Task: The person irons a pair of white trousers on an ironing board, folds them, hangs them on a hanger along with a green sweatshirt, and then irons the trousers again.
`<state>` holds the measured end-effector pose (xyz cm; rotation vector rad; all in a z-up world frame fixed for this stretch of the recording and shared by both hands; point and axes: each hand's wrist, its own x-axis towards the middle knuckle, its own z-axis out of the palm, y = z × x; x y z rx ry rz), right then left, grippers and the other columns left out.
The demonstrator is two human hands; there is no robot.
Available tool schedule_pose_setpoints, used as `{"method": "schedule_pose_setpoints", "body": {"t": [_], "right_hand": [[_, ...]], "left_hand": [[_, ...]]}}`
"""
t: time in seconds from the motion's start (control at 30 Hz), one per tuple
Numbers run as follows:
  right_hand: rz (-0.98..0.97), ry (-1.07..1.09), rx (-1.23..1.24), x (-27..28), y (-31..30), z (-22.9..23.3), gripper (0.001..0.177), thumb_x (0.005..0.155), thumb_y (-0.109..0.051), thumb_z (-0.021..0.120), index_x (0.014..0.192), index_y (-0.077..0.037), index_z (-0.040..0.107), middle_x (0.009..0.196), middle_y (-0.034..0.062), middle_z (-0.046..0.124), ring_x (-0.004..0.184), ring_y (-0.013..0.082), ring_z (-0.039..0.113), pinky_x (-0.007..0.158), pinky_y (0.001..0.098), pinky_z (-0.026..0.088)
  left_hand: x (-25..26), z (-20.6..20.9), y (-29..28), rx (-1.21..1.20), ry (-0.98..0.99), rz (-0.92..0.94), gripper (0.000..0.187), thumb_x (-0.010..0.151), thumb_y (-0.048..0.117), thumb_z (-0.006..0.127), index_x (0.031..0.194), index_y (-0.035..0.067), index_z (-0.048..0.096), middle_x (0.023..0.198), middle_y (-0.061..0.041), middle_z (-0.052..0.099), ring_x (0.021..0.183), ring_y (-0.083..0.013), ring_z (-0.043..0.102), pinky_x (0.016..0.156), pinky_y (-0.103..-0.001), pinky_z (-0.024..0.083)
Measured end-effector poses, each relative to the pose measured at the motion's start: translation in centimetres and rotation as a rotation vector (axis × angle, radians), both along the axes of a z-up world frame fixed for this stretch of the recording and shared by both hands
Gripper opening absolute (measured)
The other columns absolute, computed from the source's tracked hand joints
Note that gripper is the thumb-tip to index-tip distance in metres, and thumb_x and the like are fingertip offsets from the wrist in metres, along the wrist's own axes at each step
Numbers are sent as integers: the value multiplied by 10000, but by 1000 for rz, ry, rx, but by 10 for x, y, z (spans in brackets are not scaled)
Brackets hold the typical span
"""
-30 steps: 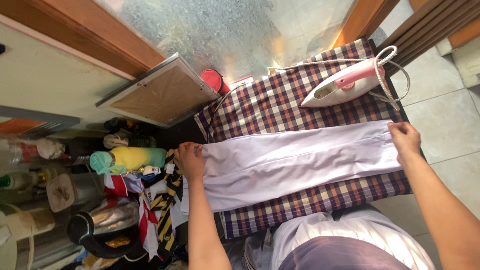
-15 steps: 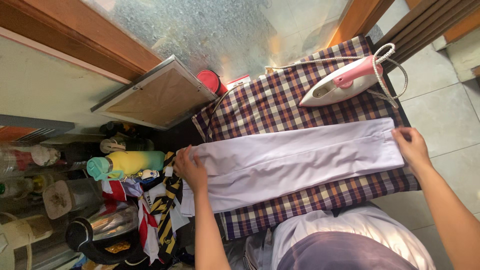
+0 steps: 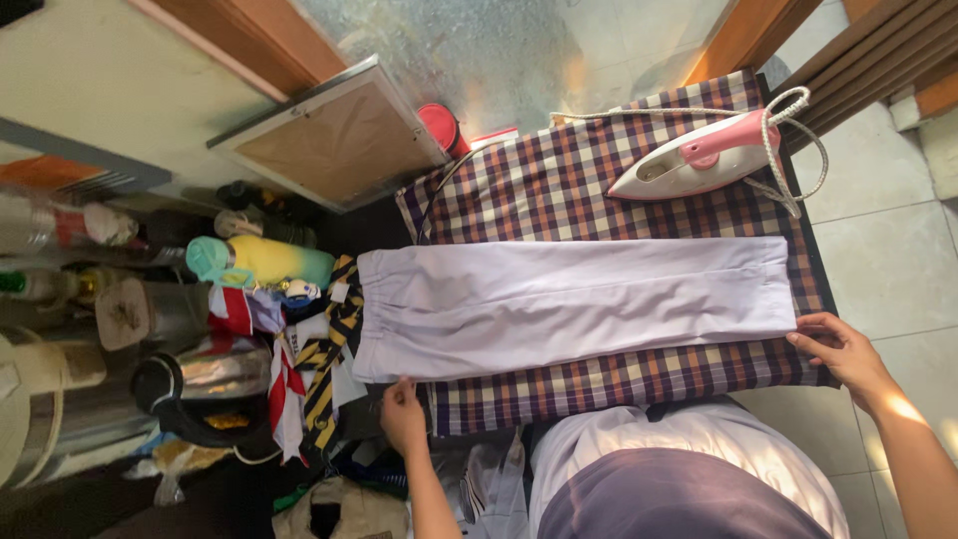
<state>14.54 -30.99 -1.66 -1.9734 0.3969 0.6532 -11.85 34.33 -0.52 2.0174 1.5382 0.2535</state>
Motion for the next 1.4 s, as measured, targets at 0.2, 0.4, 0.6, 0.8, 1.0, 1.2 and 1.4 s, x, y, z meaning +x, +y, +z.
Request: {"method": "schedule_pose_setpoints", "body": {"t": [0.2, 0.4, 0.6, 0.8, 1.0, 1.2, 1.4], "right_hand": [[149, 4, -59, 11, -2, 0, 360, 861, -239, 802, 1174, -77, 729, 1065, 32, 715, 946, 170, 637, 739, 349, 481], [340, -317, -276, 8, -7, 1, 285, 845, -242, 818, 1076, -81, 777, 1008, 21, 695, 852, 184, 614, 789, 318, 517], [318, -370, -314, 2, -2, -4, 239, 866, -155, 759, 1098, -95, 761, 1002, 46, 674, 783, 204, 588, 746, 341, 505], [276, -783, -680, -2, 38, 27, 131, 990, -115, 671, 1109, -61, 658, 1212, 113, 642, 1199, 336, 530, 1124, 455, 440], [681, -889, -325, 8, 162, 42, 504, 1012, -242, 519, 1477, -67, 432, 1581, 181, 417, 1500, 391, 342, 1260, 513, 263], [850, -716, -510, 10, 213, 23, 677, 996, -505, 400, 1596, -222, 260, 1680, -2, 227, 1550, 260, 185, 1235, 513, 169], [799, -715, -586, 27, 205, 16, 706, 981, -588, 346, 1614, -307, 205, 1690, -62, 186, 1550, 238, 163, 1217, 606, 123]], "left_hand": [[28, -11, -13, -136, 140, 175, 417, 967, 486, 713, 1004, 73, 756, 978, -93, 778, 895, -274, 723, 796, -432, 553], [21, -23, 2, -157, 110, 243, 349, 926, 451, 727, 1006, 115, 773, 978, -15, 802, 902, -214, 740, 806, -412, 568], [23, -8, -6, -159, 121, 212, 385, 947, 444, 716, 1121, 101, 712, 1080, -50, 757, 1015, -250, 706, 859, -424, 546], [50, 50, -67, 223, 81, -8, 493, 959, 313, 717, 1347, 69, 533, 1383, -177, 527, 1286, -320, 498, 1024, -492, 445], [119, 34, -153, 239, -62, -851, 457, 1050, 180, 498, 1507, 176, 489, 1545, -69, 498, 1479, -282, 398, 1251, -492, 250], [184, -11, -199, 303, 89, -1132, 548, 1058, 368, 454, 1592, 283, 366, 1676, -29, 296, 1557, -292, 201, 1242, -589, 97], [217, -26, -193, 237, 157, -1135, 530, 1060, 475, 426, 1578, 396, 347, 1697, 43, 215, 1557, -301, 167, 1198, -692, 65]]}}
